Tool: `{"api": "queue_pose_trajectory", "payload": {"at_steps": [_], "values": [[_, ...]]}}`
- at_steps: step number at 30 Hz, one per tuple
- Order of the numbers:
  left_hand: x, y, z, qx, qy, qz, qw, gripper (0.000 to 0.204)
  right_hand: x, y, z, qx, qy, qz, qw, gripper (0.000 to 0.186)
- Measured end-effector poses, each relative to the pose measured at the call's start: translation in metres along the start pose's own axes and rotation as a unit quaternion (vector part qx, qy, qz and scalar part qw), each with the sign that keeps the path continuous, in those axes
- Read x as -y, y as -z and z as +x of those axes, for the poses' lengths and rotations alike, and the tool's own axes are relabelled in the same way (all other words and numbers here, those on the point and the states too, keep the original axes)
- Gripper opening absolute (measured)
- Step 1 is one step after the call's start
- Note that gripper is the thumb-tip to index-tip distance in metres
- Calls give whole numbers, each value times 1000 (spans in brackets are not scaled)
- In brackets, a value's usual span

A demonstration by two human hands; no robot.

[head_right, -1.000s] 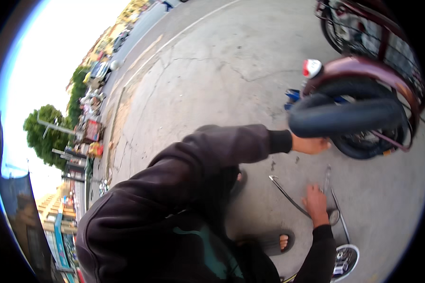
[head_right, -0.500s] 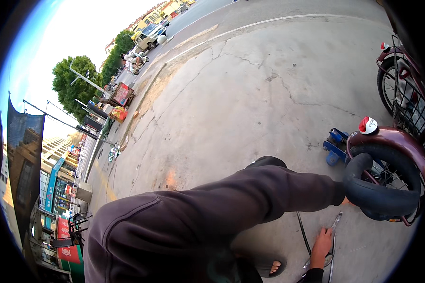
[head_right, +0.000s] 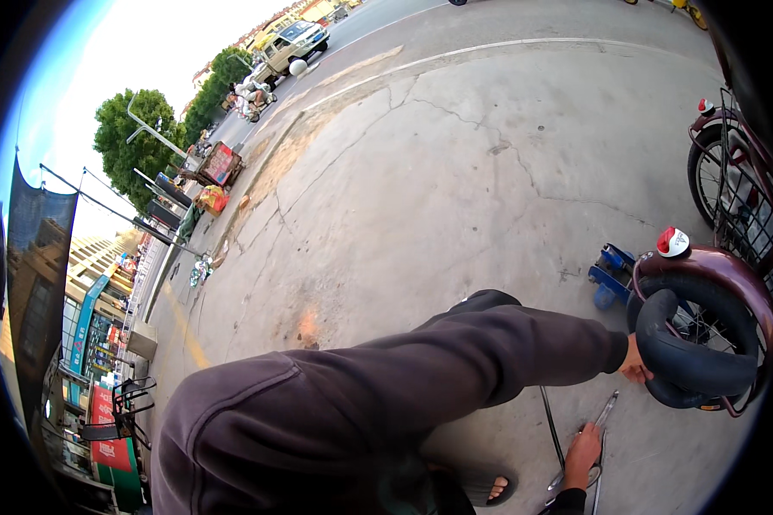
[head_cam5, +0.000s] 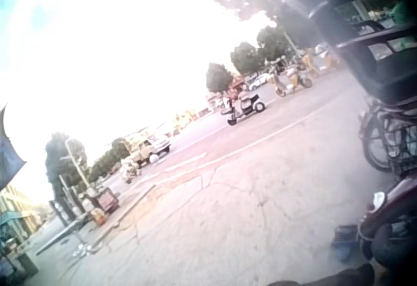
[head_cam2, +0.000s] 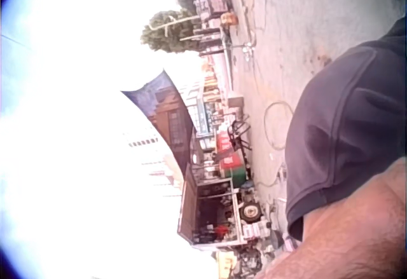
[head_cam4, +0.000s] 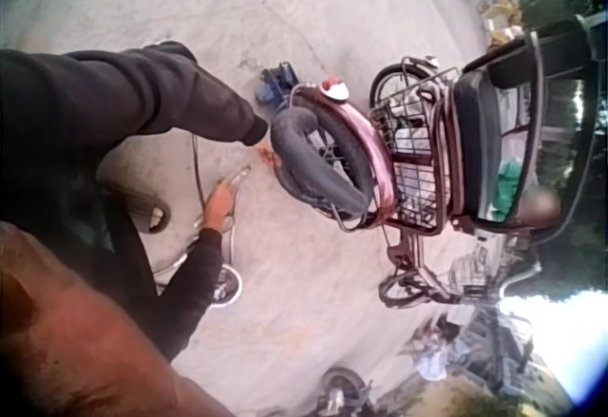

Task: The person repairs a punctured bicycle inner tube by locating the leak, applying a patch, and using a handheld electric tool to heat and seal the repair. The person also retrieves a power adapter from a cluttered workbench to power the tool.

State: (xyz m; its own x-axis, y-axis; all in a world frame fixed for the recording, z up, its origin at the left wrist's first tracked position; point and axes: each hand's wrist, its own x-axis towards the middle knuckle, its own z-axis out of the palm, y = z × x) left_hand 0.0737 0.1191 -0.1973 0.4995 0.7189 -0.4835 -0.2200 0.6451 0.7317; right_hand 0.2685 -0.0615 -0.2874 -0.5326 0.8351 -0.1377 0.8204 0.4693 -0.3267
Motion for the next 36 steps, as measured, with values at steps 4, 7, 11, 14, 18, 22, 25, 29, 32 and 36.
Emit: {"api": "queue_pose_trajectory", "payload": {"at_steps": [4, 7, 11, 14, 18, 22, 25, 29, 32, 36], "values": [[-5, 16, 18, 107, 96, -111, 983, 53, -2, 27, 24, -140, -68, 262, 952, 20], [-8, 11, 23, 37, 32, -83, 995, 46, -4, 73, 68, -159, -187, 446, 861, 20], [-5, 0, 17, -33, -36, -23, 999, 36, 17, 120, 120, -128, -262, 529, 797, 18], [1, -1, 10, -66, -65, 27, 995, 29, 37, 135, 126, -168, -363, 594, 698, 19], [3, 0, 3, -101, -56, -1, 993, 18, 55, 144, 125, -341, -385, 720, 466, 24], [1, -3, -8, -98, -97, 49, 989, 18, 69, 144, 133, -401, -326, 745, 422, 30], [-6, 3, -17, 3, -67, 25, 997, 25, 76, 139, 147, -421, -283, 772, 382, 30], [-20, 21, -26, 29, 18, -54, 998, 36, 70, 132, 154, -449, -293, 815, 222, 18], [-32, 12, -31, 5, 28, 39, 999, 42, 64, 133, 150, -422, -281, 833, 222, 19], [-51, -12, -41, -71, 75, 39, 994, 40, 68, 135, 150, -426, -277, 841, 187, 18]]}}
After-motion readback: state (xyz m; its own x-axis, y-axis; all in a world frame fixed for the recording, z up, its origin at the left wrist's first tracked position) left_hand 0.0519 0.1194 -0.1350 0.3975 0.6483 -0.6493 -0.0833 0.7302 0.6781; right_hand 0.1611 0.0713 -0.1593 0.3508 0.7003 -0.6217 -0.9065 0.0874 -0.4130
